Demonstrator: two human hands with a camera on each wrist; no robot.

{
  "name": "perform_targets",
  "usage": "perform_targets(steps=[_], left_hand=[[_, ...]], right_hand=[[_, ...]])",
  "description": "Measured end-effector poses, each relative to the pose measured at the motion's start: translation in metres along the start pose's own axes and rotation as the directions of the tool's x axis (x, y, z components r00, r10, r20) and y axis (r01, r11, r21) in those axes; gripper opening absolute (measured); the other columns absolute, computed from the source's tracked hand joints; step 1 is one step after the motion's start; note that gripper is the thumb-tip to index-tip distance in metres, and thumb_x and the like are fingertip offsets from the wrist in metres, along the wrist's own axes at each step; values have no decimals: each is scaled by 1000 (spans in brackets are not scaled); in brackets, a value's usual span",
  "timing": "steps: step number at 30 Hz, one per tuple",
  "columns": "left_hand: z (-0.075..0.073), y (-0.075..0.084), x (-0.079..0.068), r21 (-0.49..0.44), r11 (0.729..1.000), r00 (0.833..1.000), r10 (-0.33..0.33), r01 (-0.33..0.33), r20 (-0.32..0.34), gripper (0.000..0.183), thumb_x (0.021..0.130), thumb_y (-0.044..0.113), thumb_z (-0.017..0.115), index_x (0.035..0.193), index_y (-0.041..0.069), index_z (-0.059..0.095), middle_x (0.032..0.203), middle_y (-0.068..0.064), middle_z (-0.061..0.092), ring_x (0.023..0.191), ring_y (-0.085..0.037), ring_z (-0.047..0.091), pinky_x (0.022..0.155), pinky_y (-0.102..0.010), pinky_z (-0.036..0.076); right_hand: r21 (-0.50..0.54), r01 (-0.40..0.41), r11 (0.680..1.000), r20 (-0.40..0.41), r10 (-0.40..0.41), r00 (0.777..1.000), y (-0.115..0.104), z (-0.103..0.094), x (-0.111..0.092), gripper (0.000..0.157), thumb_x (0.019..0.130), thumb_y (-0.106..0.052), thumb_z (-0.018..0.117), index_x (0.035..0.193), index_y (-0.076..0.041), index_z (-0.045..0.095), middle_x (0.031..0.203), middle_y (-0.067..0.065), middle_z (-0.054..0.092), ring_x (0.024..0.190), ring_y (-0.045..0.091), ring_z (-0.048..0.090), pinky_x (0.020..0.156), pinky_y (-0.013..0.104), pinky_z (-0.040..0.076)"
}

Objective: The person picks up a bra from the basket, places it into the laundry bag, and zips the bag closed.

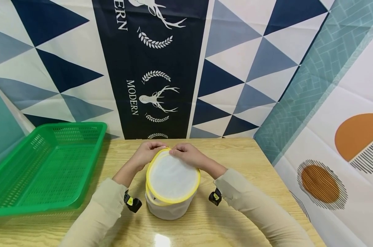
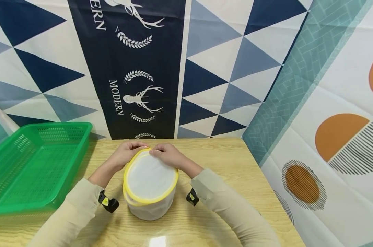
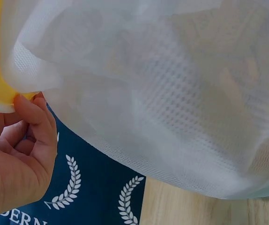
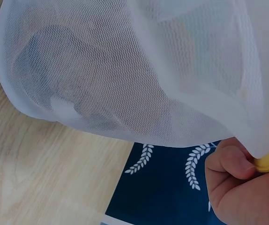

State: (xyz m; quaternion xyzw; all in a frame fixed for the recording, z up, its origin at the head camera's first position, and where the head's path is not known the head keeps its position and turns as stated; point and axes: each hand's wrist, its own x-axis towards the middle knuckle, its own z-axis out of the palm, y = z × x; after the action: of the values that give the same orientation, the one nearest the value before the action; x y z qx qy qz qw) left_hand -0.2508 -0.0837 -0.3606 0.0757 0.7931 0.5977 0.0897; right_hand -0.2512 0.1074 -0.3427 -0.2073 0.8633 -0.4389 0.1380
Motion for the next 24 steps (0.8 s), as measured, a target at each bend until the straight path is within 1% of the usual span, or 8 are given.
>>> perform_targets(steps=[4,8,11,15,21,24], left_hand=[[-1,0,-1,-12,1000,1000,-27,27,-13,26,88,27,53,105,9,62,102,-8,62,74,-10,59,64,-24,50],[-3,0,-3,-29,998,998,-57,57,-3,27,88,27,53,106,10,62,99,-8,63,65,-8,58,58,-22,48],[-4,-1,-3,-35,998,999,-52,53,15,29,88,27,53,109,8,60,103,-9,62,68,-8,59,60,-22,49],[-4,-1,-3,-63,998,999,-26,29,38,30,89,24,52,111,4,59,108,-12,59,75,-9,61,67,-25,51],[-3,0,-2,-147,989,997,-16,27,75,31,90,20,51,112,-1,55,104,-13,60,75,-10,62,69,-27,52],[-3,1,-4,-156,987,996,-25,39,85,32,89,21,52,113,-1,55,104,-12,60,75,-11,62,70,-27,52]], right_hand=[[13,-1,1000,-13,1,1000,-1,1,-2,29,90,-33,49,98,-10,65,87,5,61,61,9,55,55,25,48],[47,-10,999,-8,10,1000,0,2,-2,30,90,-33,48,100,-9,64,86,6,62,59,10,56,55,26,49],[80,-22,997,-3,23,1000,0,2,-3,31,90,-33,48,102,-9,63,86,7,62,58,10,57,55,27,50],[118,-27,993,-7,28,1000,1,2,-4,32,90,-32,47,102,-7,63,86,8,62,57,11,58,54,28,51],[159,-47,986,-14,50,999,0,2,-4,31,90,-32,49,101,-7,63,85,7,62,57,11,58,53,28,51],[166,-48,985,-15,51,999,0,1,-5,32,89,-32,50,102,-6,63,89,8,62,59,10,58,54,29,51]])
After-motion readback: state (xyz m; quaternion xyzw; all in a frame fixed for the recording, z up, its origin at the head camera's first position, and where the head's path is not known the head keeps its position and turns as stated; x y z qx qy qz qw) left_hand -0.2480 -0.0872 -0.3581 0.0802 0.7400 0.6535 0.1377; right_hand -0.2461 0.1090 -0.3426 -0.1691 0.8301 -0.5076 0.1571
